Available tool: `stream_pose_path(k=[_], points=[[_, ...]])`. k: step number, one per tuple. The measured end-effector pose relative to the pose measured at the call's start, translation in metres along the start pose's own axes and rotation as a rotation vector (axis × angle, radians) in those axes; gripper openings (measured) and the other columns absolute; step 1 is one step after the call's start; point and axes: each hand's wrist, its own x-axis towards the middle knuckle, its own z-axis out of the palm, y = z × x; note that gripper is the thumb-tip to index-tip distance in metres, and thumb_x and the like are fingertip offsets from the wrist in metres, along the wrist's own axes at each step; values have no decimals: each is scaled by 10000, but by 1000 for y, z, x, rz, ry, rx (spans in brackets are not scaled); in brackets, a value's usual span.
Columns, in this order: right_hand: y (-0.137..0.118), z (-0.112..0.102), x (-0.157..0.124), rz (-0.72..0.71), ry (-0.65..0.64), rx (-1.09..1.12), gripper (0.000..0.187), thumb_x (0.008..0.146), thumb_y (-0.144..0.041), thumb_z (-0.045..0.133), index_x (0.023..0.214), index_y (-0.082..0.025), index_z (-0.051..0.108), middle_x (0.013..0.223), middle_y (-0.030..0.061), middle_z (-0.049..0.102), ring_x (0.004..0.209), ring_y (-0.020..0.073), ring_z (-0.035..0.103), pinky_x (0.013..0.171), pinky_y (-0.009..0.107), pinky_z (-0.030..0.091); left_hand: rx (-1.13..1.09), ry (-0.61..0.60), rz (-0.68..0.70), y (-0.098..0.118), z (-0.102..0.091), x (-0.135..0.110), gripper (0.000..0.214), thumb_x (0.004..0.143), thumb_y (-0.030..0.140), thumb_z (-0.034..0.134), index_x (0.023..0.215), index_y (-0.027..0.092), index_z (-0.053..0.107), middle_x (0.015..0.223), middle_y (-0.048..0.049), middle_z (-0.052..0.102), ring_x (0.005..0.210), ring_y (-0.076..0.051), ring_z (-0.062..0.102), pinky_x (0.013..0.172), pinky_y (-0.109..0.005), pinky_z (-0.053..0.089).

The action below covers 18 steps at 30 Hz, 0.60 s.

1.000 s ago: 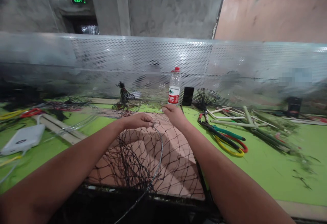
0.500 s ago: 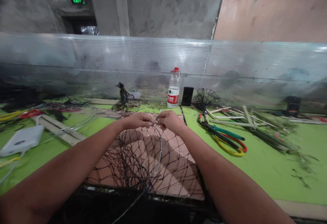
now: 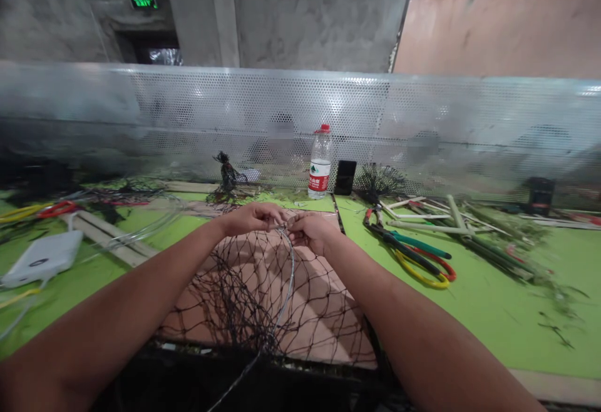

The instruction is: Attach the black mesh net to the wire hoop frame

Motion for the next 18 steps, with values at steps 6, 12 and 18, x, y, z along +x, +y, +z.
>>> stream_pose_path(k=[6, 12, 18], points=[[-1, 4, -1, 4, 61, 2, 164, 643, 16, 502, 617, -143, 535, 477, -19, 551, 371, 60, 445, 367, 154, 368, 121, -70, 7, 1, -1, 1, 353, 646, 322, 716, 949, 153, 650, 1031, -85, 613, 969, -191, 540, 880, -305, 390], [0, 5, -2, -13, 65, -38, 144, 648, 7, 506, 628, -130, 545, 552, 23, 610, 420, 82, 511, 404, 181, 409, 143, 62, -17, 1, 7, 2, 352, 750, 451, 587, 884, 129, 629, 871, -56, 607, 810, -145, 542, 735, -234, 410], [2, 8, -5, -61, 15, -154, 58, 707, -115, 563, 752, -152, 565, 600, 31, 616, 463, 116, 543, 456, 234, 435, 132, 99, -95, 8, 13, 0, 394, 871, 468, 366, 860, 126, 561, 724, -8, 525, 585, -91, 454, 551, -203, 365]])
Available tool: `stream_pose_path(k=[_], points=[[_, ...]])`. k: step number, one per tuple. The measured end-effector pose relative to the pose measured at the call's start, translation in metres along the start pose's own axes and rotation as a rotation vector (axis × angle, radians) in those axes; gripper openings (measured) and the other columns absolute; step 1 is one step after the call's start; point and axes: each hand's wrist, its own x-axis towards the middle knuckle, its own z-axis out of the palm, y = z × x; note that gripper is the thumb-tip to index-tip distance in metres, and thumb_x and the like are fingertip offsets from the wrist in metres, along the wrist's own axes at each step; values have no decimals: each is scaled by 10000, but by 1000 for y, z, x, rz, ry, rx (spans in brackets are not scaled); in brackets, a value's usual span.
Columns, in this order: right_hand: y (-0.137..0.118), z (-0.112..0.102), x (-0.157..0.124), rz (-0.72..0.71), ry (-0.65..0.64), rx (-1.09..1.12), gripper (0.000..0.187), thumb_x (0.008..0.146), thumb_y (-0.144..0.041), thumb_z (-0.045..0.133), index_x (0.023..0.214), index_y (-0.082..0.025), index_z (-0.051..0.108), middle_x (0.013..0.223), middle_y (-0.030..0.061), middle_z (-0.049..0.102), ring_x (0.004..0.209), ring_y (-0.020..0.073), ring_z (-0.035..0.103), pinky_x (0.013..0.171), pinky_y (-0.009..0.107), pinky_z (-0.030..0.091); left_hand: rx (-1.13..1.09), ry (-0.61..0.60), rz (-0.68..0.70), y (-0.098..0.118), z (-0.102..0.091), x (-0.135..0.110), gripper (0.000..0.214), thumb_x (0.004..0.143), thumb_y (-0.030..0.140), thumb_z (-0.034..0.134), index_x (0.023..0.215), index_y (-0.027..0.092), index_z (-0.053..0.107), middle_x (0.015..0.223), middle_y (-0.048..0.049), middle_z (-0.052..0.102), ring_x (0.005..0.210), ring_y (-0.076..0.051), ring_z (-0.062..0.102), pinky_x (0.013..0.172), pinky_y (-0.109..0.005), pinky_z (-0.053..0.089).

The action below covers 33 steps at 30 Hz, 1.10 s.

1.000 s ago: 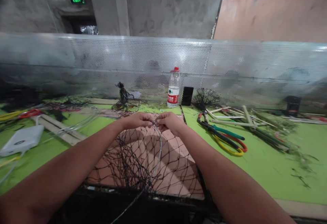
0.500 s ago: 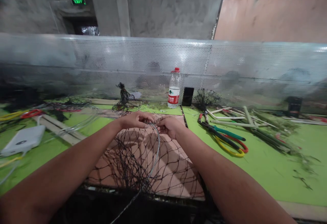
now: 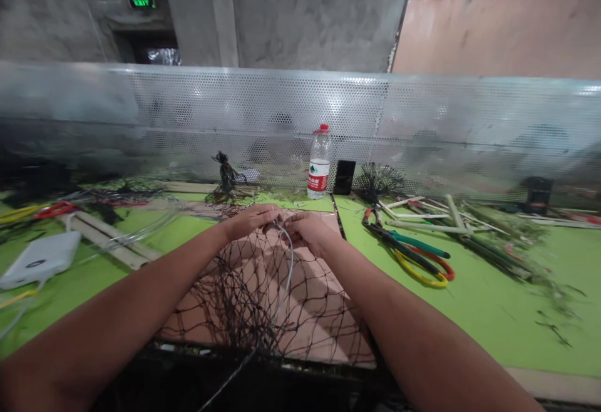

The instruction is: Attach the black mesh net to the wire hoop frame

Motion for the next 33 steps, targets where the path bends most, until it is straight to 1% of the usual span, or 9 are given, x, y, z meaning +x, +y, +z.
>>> stream_pose_path(k=[3, 7, 9, 14, 20, 24, 26, 29, 33], points=[[-2, 0, 2, -87, 155, -119, 193, 731, -253, 597, 904, -186, 542, 651, 16, 605, 513, 128, 543, 499, 257, 437, 96, 29, 2, 0, 1, 2, 416, 880, 461, 342, 749, 125, 551, 651, 4, 496, 578, -94, 417, 563, -210, 343], [-11, -3, 3, -474, 460, -478, 167, 712, -312, 612, 816, -190, 566, 773, 24, 580, 733, 146, 535, 673, 268, 421, 130, 11, -4, -2, 1, 4, 433, 877, 467, 337, 732, 127, 562, 663, -5, 523, 604, -104, 431, 593, -219, 349], [-15, -2, -2, -588, 419, -683, 170, 705, -349, 615, 677, -183, 584, 766, 24, 569, 768, 154, 518, 715, 271, 396, 115, 12, -20, -3, 1, 5, 439, 880, 472, 317, 745, 129, 555, 644, -3, 518, 590, -105, 428, 584, -222, 349], [-16, 8, -13, -520, 203, -774, 180, 662, -326, 654, 589, -167, 608, 746, 25, 573, 734, 149, 524, 706, 267, 387, 188, 36, -5, -4, 4, 8, 432, 876, 485, 315, 716, 134, 509, 661, 1, 483, 634, -111, 422, 593, -224, 341], [-10, 6, -6, -492, 114, -446, 215, 683, -343, 635, 580, -154, 623, 749, 23, 567, 746, 149, 527, 728, 285, 399, -65, -60, -27, -3, 2, 4, 399, 866, 500, 343, 799, 133, 484, 708, -10, 528, 548, -79, 413, 506, -205, 326], [-11, 2, -3, -515, 152, -258, 233, 677, -356, 656, 554, -174, 579, 732, 11, 551, 751, 142, 508, 722, 291, 402, -244, -141, -75, -10, -1, 3, 377, 729, 395, 624, 954, 136, 469, 830, -50, 586, 702, -118, 554, 597, -213, 399], [-13, 2, -4, -555, 149, -252, 244, 684, -347, 659, 538, -180, 557, 733, 16, 559, 753, 142, 503, 700, 286, 402, -250, -168, -95, -15, 0, 4, 418, 709, 329, 655, 1028, 139, 461, 848, -59, 603, 782, -147, 589, 653, -234, 419], [-17, 2, -6, -531, 105, -234, 243, 714, -346, 643, 565, -180, 546, 683, 14, 570, 622, 115, 480, 569, 259, 382, -208, -191, -88, -18, 2, 6, 404, 745, 289, 620, 1088, 146, 464, 812, -51, 623, 789, -149, 599, 673, -240, 421], [-21, 2, -9, -491, 46, -137, 237, 790, -374, 557, 662, -181, 506, 643, -4, 588, 410, 54, 374, 391, 220, 255, -183, -202, -66, -13, 2, 6, 371, 756, 336, 609, 1059, 141, 520, 792, -45, 633, 760, -143, 593, 674, -232, 418]])
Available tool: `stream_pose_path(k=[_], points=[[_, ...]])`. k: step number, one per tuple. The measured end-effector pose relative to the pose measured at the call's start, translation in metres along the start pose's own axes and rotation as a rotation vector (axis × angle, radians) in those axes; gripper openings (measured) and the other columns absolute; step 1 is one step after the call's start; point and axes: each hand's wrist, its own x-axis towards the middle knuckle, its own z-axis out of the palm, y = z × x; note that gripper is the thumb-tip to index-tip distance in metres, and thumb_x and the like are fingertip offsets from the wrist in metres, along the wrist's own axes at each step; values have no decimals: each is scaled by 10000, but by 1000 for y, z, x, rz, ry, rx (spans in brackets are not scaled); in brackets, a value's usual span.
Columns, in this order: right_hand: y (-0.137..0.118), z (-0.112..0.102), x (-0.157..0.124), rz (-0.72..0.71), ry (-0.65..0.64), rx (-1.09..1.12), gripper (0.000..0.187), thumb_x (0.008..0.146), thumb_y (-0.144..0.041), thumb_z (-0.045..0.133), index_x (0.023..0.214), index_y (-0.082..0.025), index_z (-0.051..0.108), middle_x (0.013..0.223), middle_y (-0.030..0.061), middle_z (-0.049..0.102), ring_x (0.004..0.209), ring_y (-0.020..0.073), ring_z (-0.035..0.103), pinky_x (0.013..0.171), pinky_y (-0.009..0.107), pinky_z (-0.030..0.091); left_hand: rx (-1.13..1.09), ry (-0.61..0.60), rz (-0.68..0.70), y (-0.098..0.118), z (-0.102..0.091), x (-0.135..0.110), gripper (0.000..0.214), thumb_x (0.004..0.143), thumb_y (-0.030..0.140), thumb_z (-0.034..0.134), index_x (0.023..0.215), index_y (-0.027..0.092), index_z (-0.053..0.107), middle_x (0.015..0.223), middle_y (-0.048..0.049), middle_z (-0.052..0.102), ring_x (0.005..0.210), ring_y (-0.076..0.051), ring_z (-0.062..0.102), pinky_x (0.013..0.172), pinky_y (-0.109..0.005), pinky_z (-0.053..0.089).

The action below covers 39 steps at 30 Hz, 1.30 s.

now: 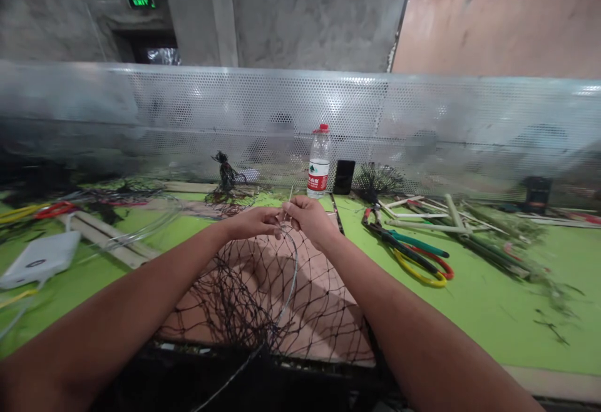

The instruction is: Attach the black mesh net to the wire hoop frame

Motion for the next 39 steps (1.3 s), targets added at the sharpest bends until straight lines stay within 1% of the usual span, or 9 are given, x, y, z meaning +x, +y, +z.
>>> stream_pose_path(k=[5, 8, 11, 16, 20, 26, 31, 36, 39], points=[[-5, 3, -4, -14, -83, 167, 215, 837, -409, 485, 778, -216, 409, 606, -50, 582, 352, 61, 442, 336, 190, 292, -6, -9, 24, 2, -2, -2, 339, 784, 430, 558, 916, 123, 618, 935, -72, 629, 809, -138, 574, 753, -238, 412], [-8, 5, -7, 9, -187, 181, 219, 845, -429, 467, 821, -226, 390, 591, -61, 575, 354, 74, 472, 333, 186, 330, 76, 3, 10, -2, -2, 0, 337, 797, 424, 539, 759, 106, 645, 813, -56, 636, 790, -136, 559, 742, -222, 402], [-11, 6, -9, -18, -238, 134, 198, 857, -397, 463, 803, -218, 397, 546, -69, 543, 338, 64, 442, 338, 179, 325, 136, -3, -4, -5, 0, 3, 302, 792, 396, 546, 788, 113, 649, 747, -30, 630, 721, -120, 545, 691, -206, 398], [-14, -1, -7, -128, -105, -8, 166, 865, -340, 468, 772, -210, 427, 455, -96, 404, 311, 38, 298, 319, 166, 207, 209, 22, -59, -2, 2, 3, 312, 785, 407, 543, 803, 120, 662, 763, -27, 639, 712, -120, 538, 663, -201, 391], [-11, -2, -8, -124, -134, -210, 169, 857, -339, 474, 762, -198, 464, 476, -73, 457, 341, 50, 394, 352, 175, 285, 178, -35, -4, 1, 4, 1, 331, 737, 378, 613, 975, 149, 645, 915, -43, 646, 820, -137, 546, 739, -214, 400], [-5, 5, -13, -61, -245, -290, 164, 841, -335, 479, 772, -187, 484, 562, -44, 527, 390, 63, 474, 392, 184, 357, 201, -50, 64, 4, -3, -3, 222, 726, 258, 610, 912, 138, 628, 848, -10, 594, 785, -119, 513, 704, -198, 388], [-10, 3, -15, -291, -217, -528, 153, 841, -278, 474, 762, -186, 567, 575, -27, 531, 475, 75, 491, 484, 201, 375, 318, -26, 42, 4, -6, -3, 165, 739, 272, 578, 785, 129, 647, 733, 18, 567, 705, -110, 493, 639, -184, 363], [-18, 4, -19, -558, -435, -775, 162, 833, -229, 474, 806, -223, 634, 753, 18, 638, 701, 129, 555, 646, 254, 391, 490, 82, 69, 1, 1, 1, 131, 711, 191, 546, 645, 119, 632, 590, 41, 510, 600, -90, 457, 553, -174, 316], [-22, 10, -24, -603, -562, -946, 178, 799, -164, 479, 736, -232, 631, 762, 1, 652, 693, 126, 543, 635, 257, 353, 584, 123, 124, 0, 5, 3, 170, 714, 150, 534, 803, 151, 679, 711, 19, 615, 686, -109, 516, 635, -182, 355]])
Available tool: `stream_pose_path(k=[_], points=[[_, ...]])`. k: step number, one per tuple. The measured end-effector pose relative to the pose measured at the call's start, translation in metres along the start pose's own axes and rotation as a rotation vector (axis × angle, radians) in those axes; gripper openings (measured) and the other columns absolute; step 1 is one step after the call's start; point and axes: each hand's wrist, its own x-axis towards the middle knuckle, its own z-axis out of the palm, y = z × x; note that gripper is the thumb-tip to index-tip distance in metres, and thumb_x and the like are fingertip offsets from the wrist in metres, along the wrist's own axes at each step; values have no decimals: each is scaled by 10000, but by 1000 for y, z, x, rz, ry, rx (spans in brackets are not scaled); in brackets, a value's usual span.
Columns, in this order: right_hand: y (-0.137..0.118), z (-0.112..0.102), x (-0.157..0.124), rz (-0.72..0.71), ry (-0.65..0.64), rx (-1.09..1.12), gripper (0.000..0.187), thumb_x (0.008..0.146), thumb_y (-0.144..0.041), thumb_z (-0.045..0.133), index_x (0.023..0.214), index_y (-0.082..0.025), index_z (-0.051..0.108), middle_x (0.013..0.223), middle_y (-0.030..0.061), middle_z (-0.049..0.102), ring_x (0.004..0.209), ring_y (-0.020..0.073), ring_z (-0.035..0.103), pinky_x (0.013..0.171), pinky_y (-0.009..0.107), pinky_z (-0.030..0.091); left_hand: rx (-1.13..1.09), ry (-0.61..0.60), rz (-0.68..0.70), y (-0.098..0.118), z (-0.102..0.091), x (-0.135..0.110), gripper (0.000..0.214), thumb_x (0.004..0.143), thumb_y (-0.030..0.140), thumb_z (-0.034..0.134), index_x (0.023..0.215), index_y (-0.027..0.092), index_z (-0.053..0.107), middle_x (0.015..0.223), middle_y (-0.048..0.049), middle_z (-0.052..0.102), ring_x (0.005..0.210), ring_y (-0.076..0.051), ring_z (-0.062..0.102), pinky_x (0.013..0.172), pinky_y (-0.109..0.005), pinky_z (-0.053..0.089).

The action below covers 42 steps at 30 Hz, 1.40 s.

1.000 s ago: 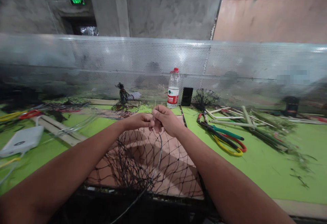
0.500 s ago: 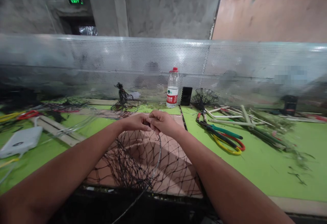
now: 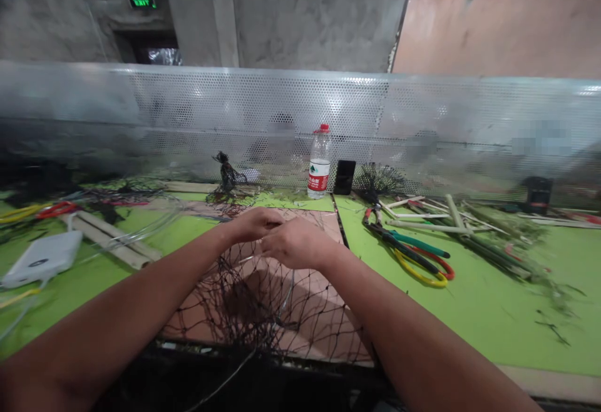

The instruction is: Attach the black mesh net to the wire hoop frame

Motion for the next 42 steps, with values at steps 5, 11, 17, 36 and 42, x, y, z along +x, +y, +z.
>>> stream_pose_path(k=[5, 11, 17, 36, 42], points=[[-11, 8, 2, -33, -182, -191, 166, 729, -123, 504, 597, -195, 575, 607, -11, 606, 566, 110, 484, 535, 262, 268, -134, 33, -108, -1, 2, 2, 374, 721, 139, 542, 1082, 190, 624, 1043, -51, 647, 927, -162, 562, 812, -244, 401], [-5, 11, 3, 46, -53, -37, 152, 748, -140, 517, 648, -204, 613, 654, -2, 629, 607, 117, 527, 554, 255, 329, -511, -90, -175, -2, -6, -2, 483, 664, 168, 614, 1144, 145, 568, 1107, -91, 599, 957, -178, 553, 812, -280, 421], [10, 3, 5, 362, 533, 540, 161, 818, -290, 523, 721, -204, 619, 631, 10, 623, 621, 135, 565, 630, 281, 437, -466, -6, -195, 10, -7, 0, 202, 650, 267, 637, 791, 125, 609, 697, 13, 546, 657, -107, 487, 587, -207, 357], [24, -1, 2, 446, 749, 885, 177, 769, -325, 582, 676, -175, 563, 595, -12, 563, 539, 104, 548, 590, 276, 453, -278, -72, -92, 2, -2, -2, 269, 700, 157, 563, 957, 137, 639, 889, -28, 626, 823, -147, 535, 736, -230, 401], [25, -1, 3, 496, 743, 916, 186, 758, -338, 587, 682, -173, 545, 615, -11, 567, 511, 94, 543, 552, 261, 450, -375, -153, -138, 5, -11, -5, 261, 727, 323, 610, 903, 136, 658, 762, 0, 606, 699, -116, 505, 635, -200, 371]])
